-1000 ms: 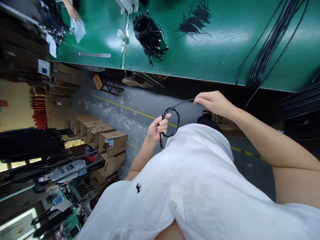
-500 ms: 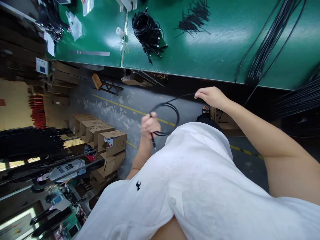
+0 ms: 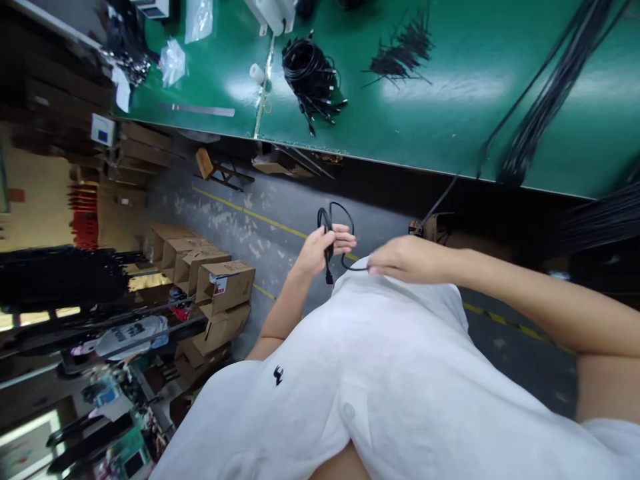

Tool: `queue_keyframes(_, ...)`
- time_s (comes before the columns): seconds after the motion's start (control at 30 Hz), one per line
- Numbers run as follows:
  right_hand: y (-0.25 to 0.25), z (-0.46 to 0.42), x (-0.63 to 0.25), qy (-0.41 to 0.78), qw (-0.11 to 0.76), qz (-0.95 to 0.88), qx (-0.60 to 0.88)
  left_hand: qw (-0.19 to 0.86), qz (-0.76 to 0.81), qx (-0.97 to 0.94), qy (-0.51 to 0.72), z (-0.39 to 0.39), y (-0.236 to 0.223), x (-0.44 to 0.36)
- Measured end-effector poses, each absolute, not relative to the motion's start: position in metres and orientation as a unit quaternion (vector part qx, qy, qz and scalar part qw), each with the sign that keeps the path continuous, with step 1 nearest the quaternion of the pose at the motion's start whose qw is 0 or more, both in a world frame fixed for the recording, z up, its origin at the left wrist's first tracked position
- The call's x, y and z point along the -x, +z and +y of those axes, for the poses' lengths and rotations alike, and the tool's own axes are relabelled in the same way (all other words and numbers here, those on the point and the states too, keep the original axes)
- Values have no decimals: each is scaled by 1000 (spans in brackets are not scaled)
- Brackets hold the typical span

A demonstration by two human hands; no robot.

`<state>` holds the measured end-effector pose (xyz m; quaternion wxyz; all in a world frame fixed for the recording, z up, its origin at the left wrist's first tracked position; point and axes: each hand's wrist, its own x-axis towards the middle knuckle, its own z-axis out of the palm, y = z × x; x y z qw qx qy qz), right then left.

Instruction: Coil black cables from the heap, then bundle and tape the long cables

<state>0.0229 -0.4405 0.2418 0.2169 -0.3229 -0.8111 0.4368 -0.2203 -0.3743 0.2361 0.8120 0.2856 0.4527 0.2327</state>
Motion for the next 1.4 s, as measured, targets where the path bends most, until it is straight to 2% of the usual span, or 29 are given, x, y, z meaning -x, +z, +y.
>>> queue_keyframes(0.1, 240, -408, -32, 454, 197, -791, 360, 855, 387, -328, 104, -387, 239, 206)
queue_keyframes(0.17, 232, -397, -44, 464, 198, -770, 391, 876, 350, -326, 62, -390, 244, 205)
queue_keyframes(0.43, 216, -388, -46, 485, 211, -732, 430, 906, 368, -202, 48, -382, 246, 204)
queue_keyframes(0.5, 195, -383, -66, 462, 220, -732, 450, 898, 403, -162, 69, -380, 250, 208)
queue_keyframes(0.6, 153, -392, -128, 351, 209, -701, 584, 860, 460, -131, 177, -376, 261, 221)
queue_keyframes(0.7, 131, -427, -175, 268, 106, -654, 700, 820, 476, -119, 295, -370, 271, 236)
queue_keyframes(0.8, 150, -480, -157, 302, 46, -697, 649, 775, 473, -137, 397, -361, 278, 249)
queue_keyframes(0.9, 181, -527, -108, 445, 66, -701, 553, 729, 456, -166, 483, -348, 279, 264)
queue_keyframes(0.97, 187, -539, -93, 511, 88, -657, 547, 709, 442, -175, 520, -339, 277, 278)
queue_keyframes(1.03, 180, -537, -101, 477, 118, -613, 618, 689, 438, -176, 550, -331, 274, 292)
queue_keyframes(1.1, 171, -527, -120, 380, 141, -597, 692, 670, 445, -176, 567, -326, 271, 303)
queue_keyframes(1.2, 178, -508, -127, 318, 132, -675, 652, 685, 468, -172, 531, -326, 263, 305)
queue_keyframes(1.3, 215, -483, -97, 391, 145, -775, 475, 729, 507, -197, 415, -337, 249, 284)
queue_keyframes(1.4, 254, -445, -62, 464, 206, -782, 361, 754, 509, -272, 314, -356, 236, 251)
